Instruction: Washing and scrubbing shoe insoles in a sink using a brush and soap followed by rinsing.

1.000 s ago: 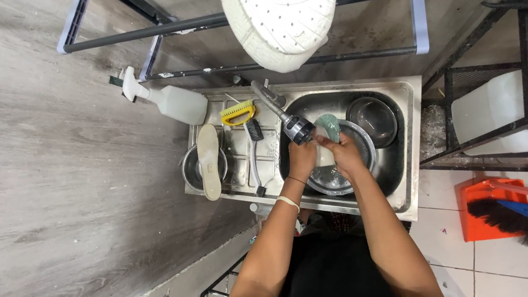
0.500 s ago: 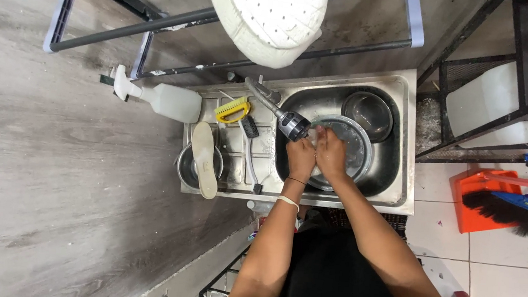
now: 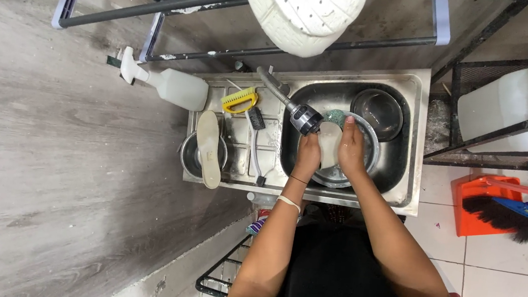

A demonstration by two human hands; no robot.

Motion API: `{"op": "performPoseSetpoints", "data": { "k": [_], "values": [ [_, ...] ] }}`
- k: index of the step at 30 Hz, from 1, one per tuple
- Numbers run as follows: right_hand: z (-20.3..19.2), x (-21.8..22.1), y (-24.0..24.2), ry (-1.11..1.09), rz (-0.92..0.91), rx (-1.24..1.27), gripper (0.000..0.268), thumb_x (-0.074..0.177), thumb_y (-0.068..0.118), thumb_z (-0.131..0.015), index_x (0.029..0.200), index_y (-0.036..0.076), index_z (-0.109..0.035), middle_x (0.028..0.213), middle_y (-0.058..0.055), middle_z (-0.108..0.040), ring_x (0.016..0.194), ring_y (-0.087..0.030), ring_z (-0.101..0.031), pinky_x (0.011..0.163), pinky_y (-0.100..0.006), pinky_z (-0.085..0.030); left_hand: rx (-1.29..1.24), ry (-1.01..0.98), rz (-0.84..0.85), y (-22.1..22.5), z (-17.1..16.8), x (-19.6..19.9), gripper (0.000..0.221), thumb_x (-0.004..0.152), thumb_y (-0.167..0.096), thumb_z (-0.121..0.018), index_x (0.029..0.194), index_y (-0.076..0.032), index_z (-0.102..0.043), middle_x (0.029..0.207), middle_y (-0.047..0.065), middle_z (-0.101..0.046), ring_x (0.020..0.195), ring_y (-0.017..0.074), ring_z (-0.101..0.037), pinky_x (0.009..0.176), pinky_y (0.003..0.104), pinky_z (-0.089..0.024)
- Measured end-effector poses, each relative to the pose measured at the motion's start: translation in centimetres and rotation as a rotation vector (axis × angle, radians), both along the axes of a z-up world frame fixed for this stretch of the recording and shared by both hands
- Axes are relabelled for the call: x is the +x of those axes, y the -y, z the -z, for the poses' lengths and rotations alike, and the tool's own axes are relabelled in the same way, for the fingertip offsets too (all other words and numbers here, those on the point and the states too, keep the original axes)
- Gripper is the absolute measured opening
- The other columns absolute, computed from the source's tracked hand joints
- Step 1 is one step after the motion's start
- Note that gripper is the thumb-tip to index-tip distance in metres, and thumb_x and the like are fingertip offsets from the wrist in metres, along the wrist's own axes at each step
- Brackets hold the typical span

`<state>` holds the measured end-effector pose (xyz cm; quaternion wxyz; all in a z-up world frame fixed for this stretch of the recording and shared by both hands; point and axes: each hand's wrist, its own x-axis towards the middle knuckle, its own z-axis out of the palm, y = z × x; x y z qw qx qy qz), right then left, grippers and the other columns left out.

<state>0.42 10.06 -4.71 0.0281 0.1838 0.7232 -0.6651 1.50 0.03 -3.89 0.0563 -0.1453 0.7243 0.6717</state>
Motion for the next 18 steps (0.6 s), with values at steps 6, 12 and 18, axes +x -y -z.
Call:
{"op": "performPoseSetpoints", "data": {
  "k": [6,12,18],
  "values": [
    [-4.8,0.9,-0.4,0.002,-0.141,0.075,0.039,0.096,0.039,-0.028,0.118,0.011,-0.044,0.097,-0.023,-0.058,0.099,-0.040,-0.052,0.087,-0.049,-0.037,-0.256,-0.042,-0.022,1.3,8.4,-0.7,0.032,0.090,-0.009,-0.033,0.072,0.003,-0.058,0.065,0.007,-0.054,0.069,0.0167,-0.047,0.064,0.033,-0.040],
    [-1.0,1.1,0.5,-0.107,-0.106,0.423,0.025,0.098,0.028,-0.037,0.090,0.005,-0.046,0.062,-0.021,-0.057,0.067,-0.037,-0.060,0.059,-0.044,-0.044,-0.433,-0.083,0.087,-2.6,-8.2,-0.5,0.045,0.092,-0.017,-0.041,0.059,0.009,-0.056,0.058,0.027,-0.054,0.055,0.0204,-0.049,0.049,0.036,-0.038],
    [0.5,0.8,2.1,-0.220,-0.071,0.392,0.035,0.094,0.023,-0.045,0.068,0.001,-0.052,0.056,-0.020,-0.056,0.059,-0.035,-0.061,0.046,-0.038,-0.043,-0.698,-0.184,0.067,-0.1,0.6,-0.4,0.030,0.084,-0.004,-0.042,0.060,0.004,-0.058,0.055,0.023,-0.054,0.058,0.0387,-0.057,0.048,0.040,-0.043]
  ]
}}
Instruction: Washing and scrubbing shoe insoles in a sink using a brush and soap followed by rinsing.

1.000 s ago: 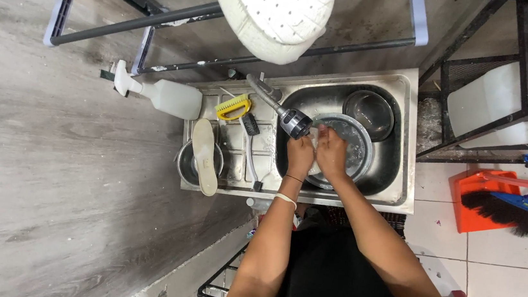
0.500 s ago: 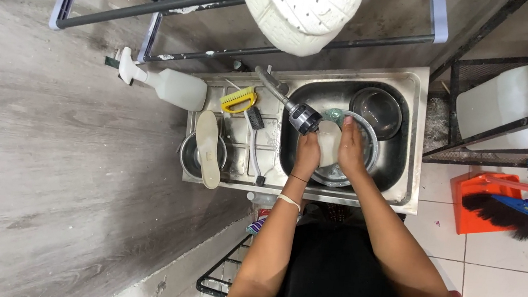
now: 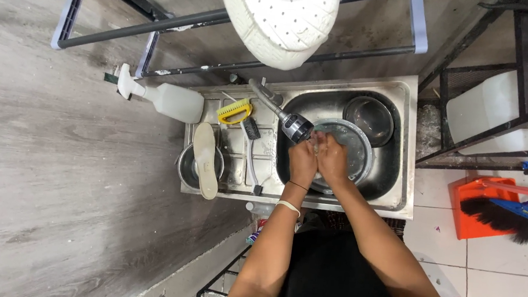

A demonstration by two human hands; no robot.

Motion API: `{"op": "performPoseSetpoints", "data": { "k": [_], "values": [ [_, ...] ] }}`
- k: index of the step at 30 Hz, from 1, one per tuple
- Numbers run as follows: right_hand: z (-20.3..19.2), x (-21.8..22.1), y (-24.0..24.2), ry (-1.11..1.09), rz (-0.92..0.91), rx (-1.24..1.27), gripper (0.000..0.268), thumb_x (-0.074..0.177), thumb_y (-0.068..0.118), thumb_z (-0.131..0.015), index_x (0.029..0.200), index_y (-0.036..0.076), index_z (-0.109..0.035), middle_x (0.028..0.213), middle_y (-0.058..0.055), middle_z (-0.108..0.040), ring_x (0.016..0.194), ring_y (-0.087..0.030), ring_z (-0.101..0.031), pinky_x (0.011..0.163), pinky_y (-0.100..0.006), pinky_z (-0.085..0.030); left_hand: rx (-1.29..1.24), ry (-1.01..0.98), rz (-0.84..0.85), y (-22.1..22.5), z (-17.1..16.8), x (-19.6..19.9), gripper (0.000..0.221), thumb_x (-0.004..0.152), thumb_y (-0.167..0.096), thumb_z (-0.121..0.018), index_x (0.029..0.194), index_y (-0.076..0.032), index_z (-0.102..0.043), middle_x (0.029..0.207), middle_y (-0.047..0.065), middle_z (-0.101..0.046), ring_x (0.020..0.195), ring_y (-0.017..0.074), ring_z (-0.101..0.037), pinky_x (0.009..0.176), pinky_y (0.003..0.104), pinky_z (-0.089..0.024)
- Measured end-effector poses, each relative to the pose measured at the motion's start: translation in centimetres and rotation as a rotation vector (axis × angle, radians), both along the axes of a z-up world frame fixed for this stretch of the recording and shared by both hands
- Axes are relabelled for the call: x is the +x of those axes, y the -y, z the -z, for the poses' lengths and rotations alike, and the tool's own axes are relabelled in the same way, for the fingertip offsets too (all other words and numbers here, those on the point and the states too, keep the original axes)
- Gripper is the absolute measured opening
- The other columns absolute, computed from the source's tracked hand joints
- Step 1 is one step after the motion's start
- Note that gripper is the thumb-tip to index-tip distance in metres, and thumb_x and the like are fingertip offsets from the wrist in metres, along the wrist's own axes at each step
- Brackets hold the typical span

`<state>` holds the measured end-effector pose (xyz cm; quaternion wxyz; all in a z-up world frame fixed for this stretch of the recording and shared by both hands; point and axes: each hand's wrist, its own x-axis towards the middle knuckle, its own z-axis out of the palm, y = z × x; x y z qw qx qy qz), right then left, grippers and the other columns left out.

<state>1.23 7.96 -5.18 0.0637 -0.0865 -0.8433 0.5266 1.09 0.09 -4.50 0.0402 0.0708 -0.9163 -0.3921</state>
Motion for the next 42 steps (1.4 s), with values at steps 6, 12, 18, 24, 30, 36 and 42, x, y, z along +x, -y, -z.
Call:
{"op": "performPoseSetpoints", "data": {
  "k": [6,12,18,24,30,36,42],
  "values": [
    [0.4,-0.1,0.6,0.033,-0.023,-0.056,0.036,0.094,0.021,-0.044,0.065,0.001,-0.053,0.058,-0.019,-0.058,0.062,-0.031,-0.062,0.049,-0.037,-0.044,0.044,-0.075,-0.074,0.5,1.4,0.4,0.027,0.084,-0.005,-0.043,0.061,0.006,-0.055,0.057,0.025,-0.053,0.059,0.0384,-0.057,0.049,0.040,-0.044],
    [-12.6,0.6,-1.2,0.388,-0.182,-0.148,0.037,0.094,0.023,-0.027,0.131,0.020,-0.023,0.107,-0.034,-0.053,0.101,-0.048,-0.050,0.090,-0.055,-0.039,0.132,-0.030,-0.027,-0.2,-3.3,-0.2,0.012,0.084,-0.006,-0.045,0.081,0.000,-0.054,0.073,0.024,-0.056,0.073,0.0372,-0.057,0.061,0.041,-0.045],
    [0.9,0.5,-1.2,0.131,-0.076,0.071,0.039,0.098,0.036,-0.032,0.090,0.007,-0.056,0.067,-0.022,-0.061,0.070,-0.037,-0.062,0.060,-0.046,-0.048,0.201,0.083,-0.105,-1.3,-3.8,-0.3,0.030,0.088,-0.019,-0.048,0.080,0.004,-0.064,0.071,0.025,-0.061,0.079,0.0440,-0.058,0.061,0.052,-0.044],
    [3.6,0.5,-0.8,-0.228,0.010,0.154,0.037,0.093,0.019,-0.050,0.059,0.006,-0.047,0.047,-0.013,-0.051,0.046,-0.028,-0.056,0.043,-0.032,-0.041,0.143,-0.031,-0.008,-1.0,-1.3,0.0,0.025,0.082,-0.018,-0.054,0.075,0.004,-0.064,0.058,0.022,-0.057,0.065,0.0397,-0.060,0.053,0.047,-0.045],
    [-0.6,-0.2,-0.5,-0.292,0.019,0.136,0.040,0.093,0.016,-0.055,0.055,0.008,-0.048,0.045,-0.013,-0.049,0.043,-0.028,-0.053,0.039,-0.031,-0.038,0.053,-0.133,0.011,0.1,1.4,-1.0,0.028,0.078,-0.008,-0.052,0.051,0.000,-0.055,0.047,0.018,-0.052,0.050,0.0352,-0.057,0.042,0.038,-0.043],
    [-5.8,-1.0,-0.3,0.478,-0.108,-0.045,0.058,0.095,0.048,-0.022,0.095,0.005,-0.062,0.097,-0.021,-0.061,0.102,-0.041,-0.052,0.089,-0.049,-0.037,0.141,-0.040,-0.061,0.4,-1.2,-0.7,0.022,0.076,-0.004,-0.053,0.056,0.006,-0.052,0.050,0.022,-0.052,0.048,0.0323,-0.056,0.042,0.032,-0.041],
    [0.1,-0.9,-0.1,-0.117,-0.195,0.275,0.026,0.086,0.011,-0.046,0.070,-0.006,-0.057,0.050,-0.021,-0.053,0.052,-0.037,-0.057,0.046,-0.042,-0.043,0.084,0.041,-0.144,0.7,1.3,-1.0,0.022,0.076,0.000,-0.051,0.055,0.007,-0.053,0.051,0.026,-0.053,0.049,0.0365,-0.056,0.044,0.038,-0.042]
  ]
}}
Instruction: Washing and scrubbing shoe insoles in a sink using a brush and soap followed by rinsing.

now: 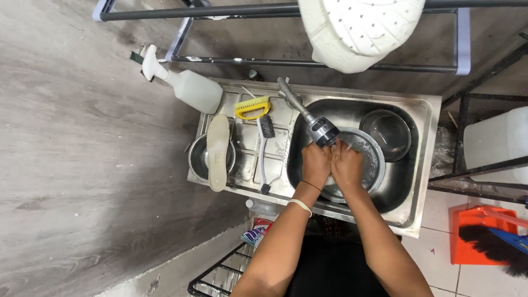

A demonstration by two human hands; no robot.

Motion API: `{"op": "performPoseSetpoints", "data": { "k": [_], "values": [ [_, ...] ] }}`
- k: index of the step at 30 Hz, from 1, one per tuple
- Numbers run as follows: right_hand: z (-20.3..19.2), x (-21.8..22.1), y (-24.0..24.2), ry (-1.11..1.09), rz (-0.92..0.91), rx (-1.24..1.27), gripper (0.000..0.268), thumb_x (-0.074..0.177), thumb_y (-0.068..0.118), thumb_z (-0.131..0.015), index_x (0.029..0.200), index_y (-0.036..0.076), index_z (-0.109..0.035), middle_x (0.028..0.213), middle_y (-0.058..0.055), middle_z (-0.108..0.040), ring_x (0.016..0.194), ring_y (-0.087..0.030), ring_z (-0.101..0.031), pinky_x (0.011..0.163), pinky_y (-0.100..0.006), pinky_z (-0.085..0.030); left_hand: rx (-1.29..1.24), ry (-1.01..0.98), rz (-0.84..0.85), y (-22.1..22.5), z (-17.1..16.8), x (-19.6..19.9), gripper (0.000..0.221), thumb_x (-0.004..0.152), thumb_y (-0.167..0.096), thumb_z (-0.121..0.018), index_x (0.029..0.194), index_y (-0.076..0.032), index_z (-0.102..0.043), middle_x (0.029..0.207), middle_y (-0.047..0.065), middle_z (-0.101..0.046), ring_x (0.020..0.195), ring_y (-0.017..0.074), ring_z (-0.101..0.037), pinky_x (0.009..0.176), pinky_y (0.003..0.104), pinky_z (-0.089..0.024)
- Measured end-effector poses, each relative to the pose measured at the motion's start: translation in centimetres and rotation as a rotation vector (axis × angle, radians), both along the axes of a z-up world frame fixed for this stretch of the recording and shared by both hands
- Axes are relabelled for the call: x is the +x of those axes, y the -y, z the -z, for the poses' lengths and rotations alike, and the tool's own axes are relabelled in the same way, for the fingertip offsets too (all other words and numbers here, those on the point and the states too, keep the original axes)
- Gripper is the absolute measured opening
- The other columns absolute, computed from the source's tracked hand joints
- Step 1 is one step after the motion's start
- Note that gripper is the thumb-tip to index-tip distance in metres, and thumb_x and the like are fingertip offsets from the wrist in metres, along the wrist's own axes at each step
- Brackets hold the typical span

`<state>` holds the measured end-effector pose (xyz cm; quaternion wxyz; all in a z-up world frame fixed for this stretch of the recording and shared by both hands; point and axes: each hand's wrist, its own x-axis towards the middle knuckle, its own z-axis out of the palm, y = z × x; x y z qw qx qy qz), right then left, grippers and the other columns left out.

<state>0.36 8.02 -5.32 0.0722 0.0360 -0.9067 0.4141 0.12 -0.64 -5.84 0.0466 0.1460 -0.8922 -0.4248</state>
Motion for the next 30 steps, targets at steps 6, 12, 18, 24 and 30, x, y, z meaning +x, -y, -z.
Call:
{"op": "performPoseSetpoints", "data": {
  "k": [6,12,18,24,30],
  "values": [
    [0.4,0.7,0.2,-0.062,0.072,-0.162,0.038,0.090,0.013,-0.046,0.055,0.004,-0.055,0.046,-0.011,-0.054,0.047,-0.027,-0.057,0.041,-0.030,-0.042,-0.020,0.021,0.078,-0.2,2.3,0.8,0.027,0.081,-0.001,-0.044,0.056,0.003,-0.053,0.052,0.023,-0.054,0.049,0.0303,-0.056,0.047,0.033,-0.044],
    [-1.8,0.8,-2.8,0.685,0.111,-0.218,0.072,0.094,0.052,-0.020,0.092,-0.004,-0.065,0.099,-0.026,-0.060,0.108,-0.038,-0.049,0.093,-0.049,-0.034,0.274,0.209,0.138,-0.5,-0.1,1.5,0.039,0.096,-0.019,-0.031,0.094,0.011,-0.056,0.098,0.033,-0.056,0.098,0.0415,-0.053,0.086,0.047,-0.041],
    [-12.6,3.0,-4.9,0.702,0.179,-0.657,0.045,0.094,0.026,-0.028,0.119,-0.005,-0.049,0.127,-0.028,-0.041,0.124,-0.039,-0.032,0.105,-0.046,-0.020,0.256,0.383,0.322,0.7,-6.7,4.5,0.052,0.088,-0.041,-0.052,0.116,0.003,-0.052,0.128,0.017,-0.040,0.120,0.0334,-0.038,0.094,0.037,-0.042],
    [-6.4,4.9,-3.8,0.895,0.342,-0.933,0.044,0.082,0.009,-0.051,0.124,0.004,-0.041,0.078,-0.009,-0.038,0.061,-0.018,-0.042,0.049,-0.045,-0.055,0.342,0.242,0.041,2.8,-5.7,7.5,0.033,0.087,-0.024,-0.061,0.112,-0.002,-0.058,0.099,0.014,-0.058,0.088,0.0207,-0.056,0.070,0.030,-0.049],
    [-3.7,6.4,-1.4,0.984,0.274,-1.012,0.024,0.083,0.007,-0.044,0.104,0.003,-0.054,0.070,-0.007,-0.036,0.051,-0.026,-0.058,0.056,-0.050,-0.055,0.701,0.092,-0.216,6.4,-8.8,8.9,0.030,0.079,-0.004,-0.064,0.107,0.003,-0.056,0.091,0.018,-0.064,0.054,0.0161,-0.061,0.047,0.025,-0.056]
  ]
}}
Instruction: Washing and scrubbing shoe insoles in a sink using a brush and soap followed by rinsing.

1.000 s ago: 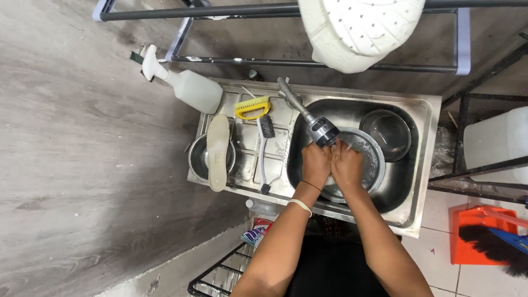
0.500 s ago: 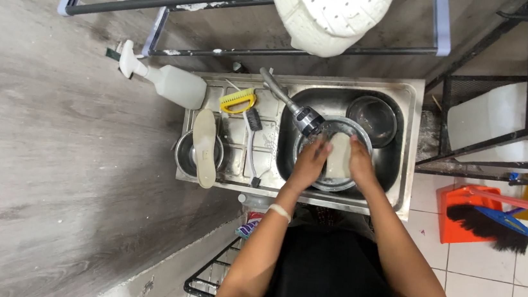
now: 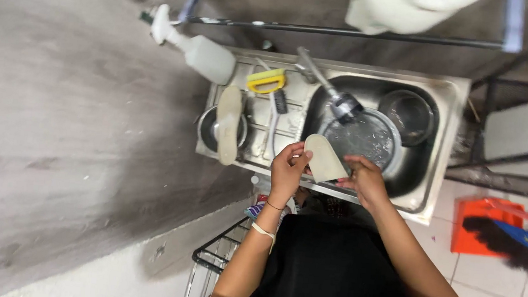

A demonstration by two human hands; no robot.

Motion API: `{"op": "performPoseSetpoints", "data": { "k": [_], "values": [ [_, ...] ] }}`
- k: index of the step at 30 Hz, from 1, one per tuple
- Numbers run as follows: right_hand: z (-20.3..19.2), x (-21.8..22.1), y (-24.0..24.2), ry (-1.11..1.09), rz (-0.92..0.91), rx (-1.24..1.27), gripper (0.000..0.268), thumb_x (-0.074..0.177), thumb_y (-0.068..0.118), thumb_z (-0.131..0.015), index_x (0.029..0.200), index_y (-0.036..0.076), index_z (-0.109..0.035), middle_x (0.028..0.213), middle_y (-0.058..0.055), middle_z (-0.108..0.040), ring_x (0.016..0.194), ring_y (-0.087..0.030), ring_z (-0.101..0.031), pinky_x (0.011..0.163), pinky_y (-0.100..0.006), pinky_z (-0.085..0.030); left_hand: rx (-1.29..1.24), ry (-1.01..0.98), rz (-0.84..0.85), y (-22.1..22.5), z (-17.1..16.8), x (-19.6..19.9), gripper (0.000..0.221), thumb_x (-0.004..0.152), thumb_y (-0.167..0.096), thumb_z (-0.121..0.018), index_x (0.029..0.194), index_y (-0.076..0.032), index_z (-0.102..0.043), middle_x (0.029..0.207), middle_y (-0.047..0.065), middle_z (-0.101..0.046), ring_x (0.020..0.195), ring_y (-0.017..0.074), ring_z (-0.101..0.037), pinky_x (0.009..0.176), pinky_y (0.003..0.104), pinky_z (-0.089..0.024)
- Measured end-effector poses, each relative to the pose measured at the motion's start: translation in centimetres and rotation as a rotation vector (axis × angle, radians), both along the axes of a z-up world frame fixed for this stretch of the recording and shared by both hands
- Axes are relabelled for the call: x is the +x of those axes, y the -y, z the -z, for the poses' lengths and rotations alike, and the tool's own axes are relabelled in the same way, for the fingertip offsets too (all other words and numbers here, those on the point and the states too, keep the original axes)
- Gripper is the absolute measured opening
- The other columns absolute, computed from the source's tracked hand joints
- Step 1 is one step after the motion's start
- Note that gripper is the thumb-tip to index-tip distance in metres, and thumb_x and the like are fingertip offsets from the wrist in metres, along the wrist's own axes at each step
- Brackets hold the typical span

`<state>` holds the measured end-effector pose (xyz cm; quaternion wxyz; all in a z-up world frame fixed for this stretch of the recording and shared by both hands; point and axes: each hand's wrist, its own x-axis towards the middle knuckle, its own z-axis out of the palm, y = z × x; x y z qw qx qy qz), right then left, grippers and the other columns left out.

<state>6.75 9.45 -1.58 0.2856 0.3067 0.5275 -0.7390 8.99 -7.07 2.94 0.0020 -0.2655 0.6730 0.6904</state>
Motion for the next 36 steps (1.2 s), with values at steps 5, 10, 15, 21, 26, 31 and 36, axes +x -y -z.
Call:
{"op": "performPoseSetpoints", "data": {
  "k": [5,10,15,21,26,31,36],
  "values": [
    [1.3,0.5,1.5,-0.070,-0.128,-0.155,0.031,0.087,0.012,-0.042,0.112,-0.007,-0.044,0.082,-0.020,-0.052,0.063,-0.028,-0.056,0.058,-0.047,-0.053,0.068,-0.148,-0.168,2.2,-4.2,0.9,0.030,0.083,0.001,-0.055,0.112,0.008,-0.049,0.098,0.021,-0.055,0.065,0.0189,-0.061,0.057,0.033,-0.059],
    [2.4,0.8,2.2,-0.420,-0.497,0.211,0.029,0.077,-0.001,-0.057,0.106,-0.001,-0.059,0.088,-0.020,-0.056,0.075,-0.028,-0.057,0.054,-0.038,-0.053,0.073,-0.327,-0.222,5.5,-10.1,1.0,0.029,0.086,0.001,-0.049,0.113,0.007,-0.041,0.103,0.024,-0.050,0.060,0.0247,-0.062,0.058,0.036,-0.059],
    [1.7,0.7,2.1,-0.333,-0.465,0.275,0.018,0.082,0.004,-0.047,0.090,-0.001,-0.062,0.073,-0.021,-0.063,0.053,-0.023,-0.057,0.045,-0.033,-0.052,0.086,-0.476,-0.340,6.8,-20.8,-1.9,0.026,0.083,-0.002,-0.048,0.108,0.004,-0.043,0.094,0.015,-0.052,0.070,0.0206,-0.058,0.055,0.039,-0.060],
    [1.6,1.4,0.8,-0.348,-0.391,0.295,0.023,0.080,0.001,-0.046,0.095,-0.007,-0.061,0.073,-0.025,-0.062,0.053,-0.024,-0.055,0.044,-0.034,-0.053,0.322,-0.679,-0.513,8.8,-19.6,-8.9,0.035,0.080,-0.005,-0.049,0.112,0.005,-0.038,0.099,0.017,-0.049,0.079,0.0250,-0.059,0.074,0.044,-0.057],
    [1.4,2.7,-1.0,-0.289,-0.346,0.361,0.025,0.082,0.003,-0.045,0.095,-0.009,-0.062,0.076,-0.025,-0.062,0.057,-0.024,-0.054,0.049,-0.034,-0.053,0.507,-0.549,-0.576,7.6,-10.2,-11.8,0.044,0.080,0.004,-0.050,0.121,0.006,-0.034,0.101,0.019,-0.043,0.086,0.0337,-0.060,0.084,0.043,-0.051],
    [2.7,3.3,-2.4,-0.142,-0.358,0.381,0.022,0.091,0.014,-0.044,0.095,0.001,-0.061,0.081,-0.012,-0.061,0.053,-0.019,-0.048,0.051,-0.030,-0.042,0.544,-0.467,-0.426,4.1,-12.2,-11.8,0.034,0.072,0.006,-0.052,0.104,0.004,-0.041,0.092,0.022,-0.053,0.080,0.0296,-0.059,0.080,0.038,-0.052],
    [4.7,4.3,-3.4,-0.084,-0.369,0.421,0.022,0.091,0.011,-0.043,0.099,0.000,-0.061,0.089,-0.016,-0.064,0.060,-0.021,-0.053,0.055,-0.032,-0.048,0.453,-0.368,0.143,0.8,-15.4,-12.0,0.060,0.073,0.003,-0.048,0.129,-0.008,-0.028,0.117,0.035,-0.042,0.079,0.0347,-0.061,0.079,0.039,-0.052]
  ]
}}
